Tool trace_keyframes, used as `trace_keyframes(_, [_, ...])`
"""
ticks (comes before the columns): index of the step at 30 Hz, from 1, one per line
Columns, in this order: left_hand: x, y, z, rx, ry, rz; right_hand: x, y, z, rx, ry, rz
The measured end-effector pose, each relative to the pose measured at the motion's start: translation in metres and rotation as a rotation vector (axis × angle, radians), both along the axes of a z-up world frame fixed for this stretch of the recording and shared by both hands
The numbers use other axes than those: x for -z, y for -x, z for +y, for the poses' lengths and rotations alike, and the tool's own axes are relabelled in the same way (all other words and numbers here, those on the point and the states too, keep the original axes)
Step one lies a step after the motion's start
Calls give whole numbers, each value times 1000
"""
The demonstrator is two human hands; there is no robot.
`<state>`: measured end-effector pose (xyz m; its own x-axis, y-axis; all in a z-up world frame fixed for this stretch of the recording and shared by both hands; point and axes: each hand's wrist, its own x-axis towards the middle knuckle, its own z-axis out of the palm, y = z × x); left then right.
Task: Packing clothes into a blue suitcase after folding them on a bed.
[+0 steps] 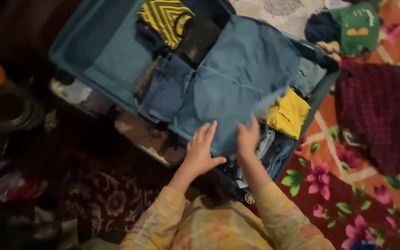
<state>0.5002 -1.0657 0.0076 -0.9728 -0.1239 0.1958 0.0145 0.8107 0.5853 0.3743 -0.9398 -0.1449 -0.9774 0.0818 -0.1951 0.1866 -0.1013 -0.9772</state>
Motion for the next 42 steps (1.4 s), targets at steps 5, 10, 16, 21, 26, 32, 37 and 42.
trace_keyframes(5, [10, 46, -64, -60, 7, 268, -142, 4, -111, -220, 38, 381])
trace_keyframes(10, [50, 83, -263, -372, -477, 386, -227, -22, -184, -460, -332, 404])
trace_keyframes(16, [20, 98, -419, -893, -276, 405, -155, -55, -205, -645, -203, 377])
trace_keyframes(21, [25, 103, -382, -914, 301, 312, -74, -51, -193, -411, -275, -48])
trace_keyframes(26, [14, 112, -269, -387, 381, 425, -18, -50, -183, -267, -303, -121])
trace_keyframes(32, [28, 101, -215, 184, 192, 264, 33, -59, -155, -134, -287, -89])
trace_keyframes(37, [50, 92, -210, 267, 123, 206, 37, -75, -121, -48, -278, -138])
trace_keyframes(42, [59, 96, -200, 294, 96, 99, 39, -82, -104, 3, -248, -291])
